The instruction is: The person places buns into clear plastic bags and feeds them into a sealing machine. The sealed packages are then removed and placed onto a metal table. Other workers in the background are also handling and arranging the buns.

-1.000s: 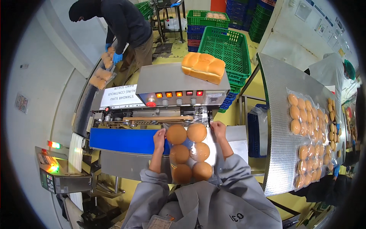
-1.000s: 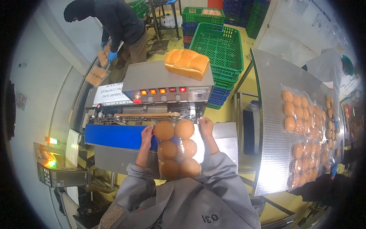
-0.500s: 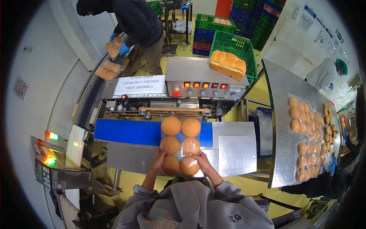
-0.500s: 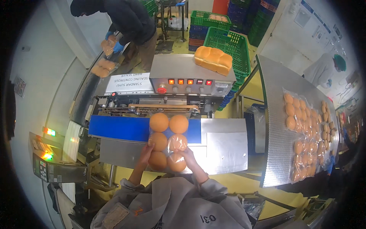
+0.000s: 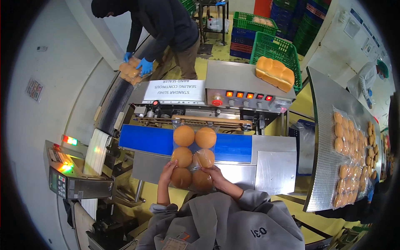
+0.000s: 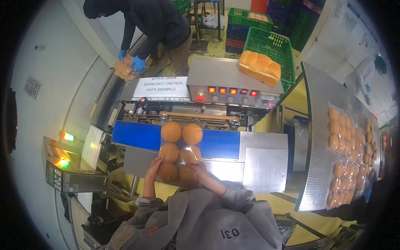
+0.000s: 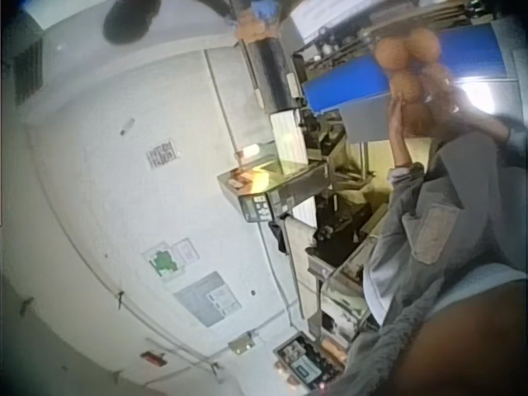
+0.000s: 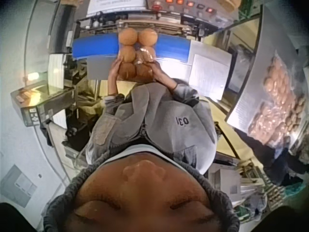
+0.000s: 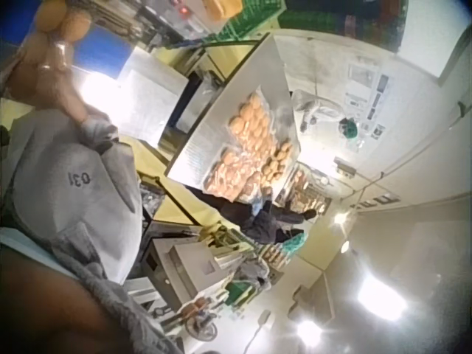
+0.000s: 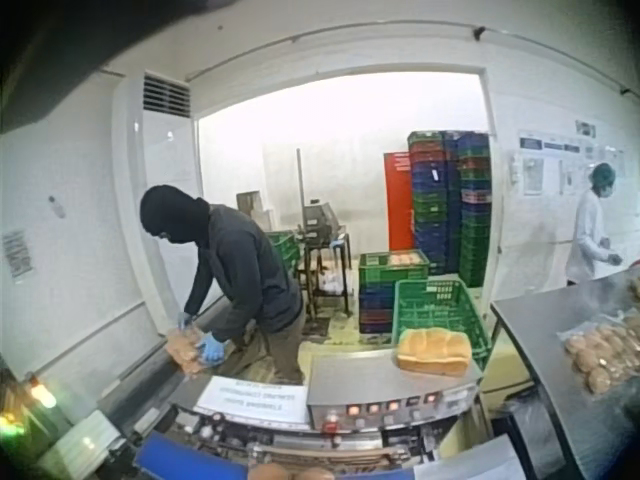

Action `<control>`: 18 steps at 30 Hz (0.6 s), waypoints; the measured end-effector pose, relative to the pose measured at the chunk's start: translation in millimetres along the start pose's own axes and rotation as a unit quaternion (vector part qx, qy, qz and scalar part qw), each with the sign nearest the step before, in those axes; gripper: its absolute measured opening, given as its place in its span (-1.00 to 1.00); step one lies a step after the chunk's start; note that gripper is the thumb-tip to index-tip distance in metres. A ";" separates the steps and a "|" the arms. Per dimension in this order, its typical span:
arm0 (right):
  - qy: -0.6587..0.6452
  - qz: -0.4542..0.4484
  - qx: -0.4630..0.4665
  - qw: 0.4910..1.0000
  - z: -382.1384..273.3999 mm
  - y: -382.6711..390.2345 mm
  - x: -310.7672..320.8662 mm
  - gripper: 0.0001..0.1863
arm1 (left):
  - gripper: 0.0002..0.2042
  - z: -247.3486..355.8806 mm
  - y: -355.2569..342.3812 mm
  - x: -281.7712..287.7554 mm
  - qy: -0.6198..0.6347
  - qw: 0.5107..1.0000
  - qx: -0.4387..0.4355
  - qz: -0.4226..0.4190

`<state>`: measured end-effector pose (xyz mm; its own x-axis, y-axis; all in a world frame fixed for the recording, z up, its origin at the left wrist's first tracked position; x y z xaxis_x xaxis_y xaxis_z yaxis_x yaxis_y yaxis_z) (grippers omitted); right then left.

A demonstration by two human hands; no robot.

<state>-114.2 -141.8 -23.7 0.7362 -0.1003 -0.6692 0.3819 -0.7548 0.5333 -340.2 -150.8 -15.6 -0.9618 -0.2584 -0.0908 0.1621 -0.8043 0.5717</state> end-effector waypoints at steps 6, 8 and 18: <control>0.017 -0.002 -0.034 0.999 17.2 -15.6 -32.1 -0.78 | -0.76 -1.6 -13.1 50.6 -0.020 1.000 0.015 -0.017; 0.019 -0.006 -0.043 0.999 23.1 -20.7 -43.8 -0.78 | -0.75 3.6 -14.9 63.5 -0.040 0.999 -0.005 -0.009; 0.003 -0.012 -0.060 0.998 36.6 -22.3 -131.9 -0.72 | -0.70 41.7 -9.5 118.0 -0.039 0.999 -0.015 -0.022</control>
<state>-240.3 -135.4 33.7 0.7289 -0.0788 -0.6801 0.4638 -0.6740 0.5751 -464.5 -151.3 2.1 -0.9823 -0.1805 -0.0507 0.1244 -0.8299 0.5439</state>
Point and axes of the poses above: each hand's wrist, its own y-axis away from the middle knuckle, its own x-axis out of the back of the hand, z = x × y, the point moved 3 cm from there along -y, towards the middle knuckle, and after that the axes turned 8 degrees about -y, right-handed, at the moved point
